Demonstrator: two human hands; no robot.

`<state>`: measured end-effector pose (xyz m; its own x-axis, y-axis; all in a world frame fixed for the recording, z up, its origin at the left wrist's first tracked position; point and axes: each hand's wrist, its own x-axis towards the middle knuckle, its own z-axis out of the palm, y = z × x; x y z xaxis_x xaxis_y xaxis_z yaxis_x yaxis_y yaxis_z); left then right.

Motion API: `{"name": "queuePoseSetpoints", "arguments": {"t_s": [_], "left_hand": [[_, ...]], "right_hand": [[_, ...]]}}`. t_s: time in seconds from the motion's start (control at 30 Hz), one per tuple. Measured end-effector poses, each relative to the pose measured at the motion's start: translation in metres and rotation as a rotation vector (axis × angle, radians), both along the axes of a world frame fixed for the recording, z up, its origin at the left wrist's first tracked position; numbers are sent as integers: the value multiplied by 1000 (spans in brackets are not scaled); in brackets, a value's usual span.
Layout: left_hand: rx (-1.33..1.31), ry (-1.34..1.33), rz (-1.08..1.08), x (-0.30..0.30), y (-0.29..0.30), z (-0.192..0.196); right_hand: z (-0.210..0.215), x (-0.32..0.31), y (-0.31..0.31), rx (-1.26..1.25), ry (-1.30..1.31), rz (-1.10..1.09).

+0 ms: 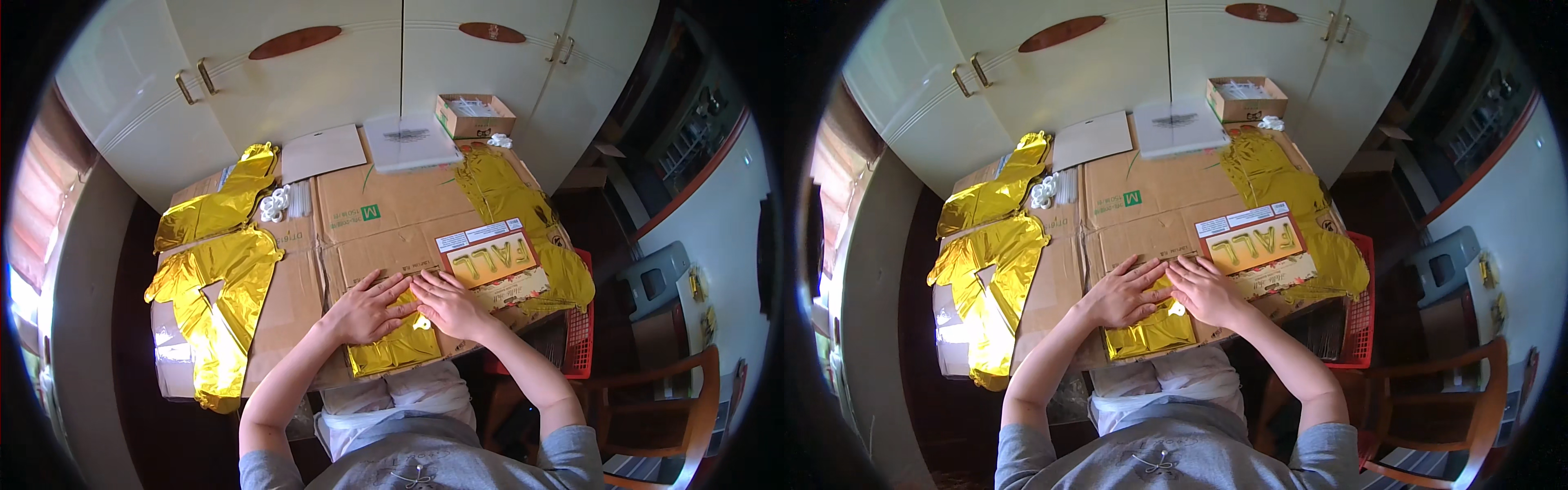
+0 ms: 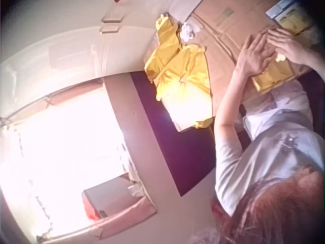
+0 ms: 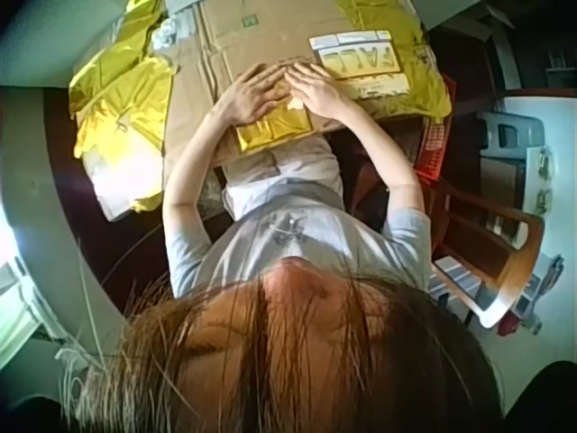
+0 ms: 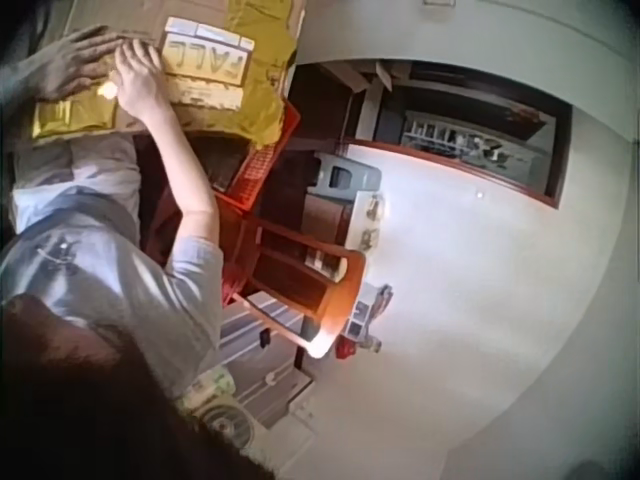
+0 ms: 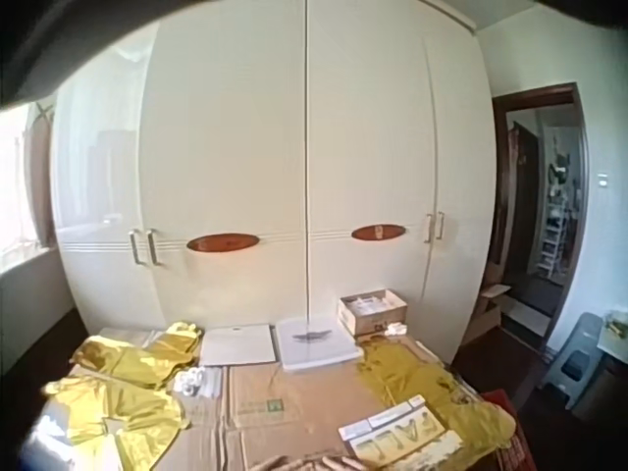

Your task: Folding and smoothing gold foil sheets over cardboard templates.

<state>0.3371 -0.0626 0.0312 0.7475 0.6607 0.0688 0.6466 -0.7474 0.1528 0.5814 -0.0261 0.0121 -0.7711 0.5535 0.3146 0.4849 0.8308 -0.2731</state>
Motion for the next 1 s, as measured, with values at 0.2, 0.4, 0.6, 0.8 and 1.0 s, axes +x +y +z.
{"name": "queuePoseSetpoints", "arguments": {"t_s": [0.2, 0.4, 0.6, 0.8, 1.0], "left_hand": [[6, 51, -5, 1, 1, 1], [-8, 39, 3, 1, 0, 4], [-3, 64, -25, -3, -3, -4], [-53, 70, -68, -9, -11, -2], [-45, 39, 4, -11, -36, 4]], "right_hand": [[0, 2, 10, -127, 55, -23], [13, 2, 8, -42, -113, -14], [27, 0, 7, -44, -248, 4], [18, 0, 4, -24, -197, -61], [18, 1, 0, 57, -173, -22]]}}
